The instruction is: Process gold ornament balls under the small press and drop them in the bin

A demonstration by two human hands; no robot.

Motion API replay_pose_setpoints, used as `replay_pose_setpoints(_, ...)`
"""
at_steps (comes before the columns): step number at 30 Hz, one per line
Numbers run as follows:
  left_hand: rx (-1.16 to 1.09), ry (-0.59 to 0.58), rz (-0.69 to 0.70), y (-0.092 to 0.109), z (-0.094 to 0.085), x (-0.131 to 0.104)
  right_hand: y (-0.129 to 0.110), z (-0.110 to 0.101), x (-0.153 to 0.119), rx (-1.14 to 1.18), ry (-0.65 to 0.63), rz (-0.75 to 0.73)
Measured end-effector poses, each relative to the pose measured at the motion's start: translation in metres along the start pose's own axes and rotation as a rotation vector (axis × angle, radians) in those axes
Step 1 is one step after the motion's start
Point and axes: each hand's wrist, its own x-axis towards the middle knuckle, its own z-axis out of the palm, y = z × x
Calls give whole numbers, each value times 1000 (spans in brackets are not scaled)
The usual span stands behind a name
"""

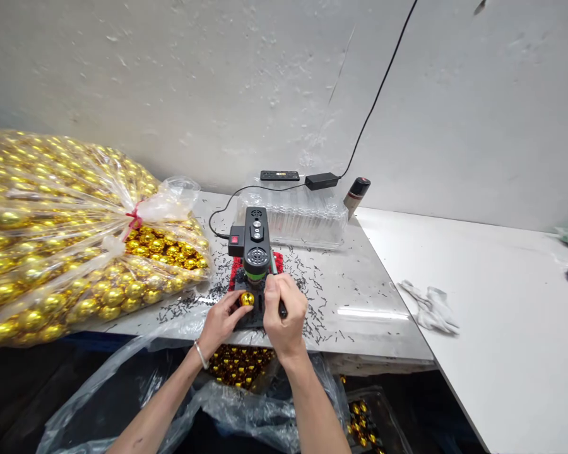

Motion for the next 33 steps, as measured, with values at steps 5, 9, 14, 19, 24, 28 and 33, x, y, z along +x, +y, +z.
replay_pose_setpoints(5,-98,-264,-76,-16,-19,-67,2,0,-6,9,4,-19)
replay_pose_setpoints(9,39,-330,-88,-24,-25,-96,16,4,-21,26,24,-32)
replay_pose_setpoints(14,145,27,95,9,-61,-42,20,5,-25,35,39,-20)
replay_pose_setpoints(19,552,374,118,24,-113,71,20,7,-25,21,51,-44)
replay_pose_setpoints(24,818,174,-25,7,-125,131,19,5,-24,0,20,-89)
replay_pose_setpoints(28,802,147,-10,-1,-118,132,18,5,-24,-13,7,-108)
replay_pose_setpoints(33,694,127,25,1,-114,133,20,7,-24,-1,26,-115)
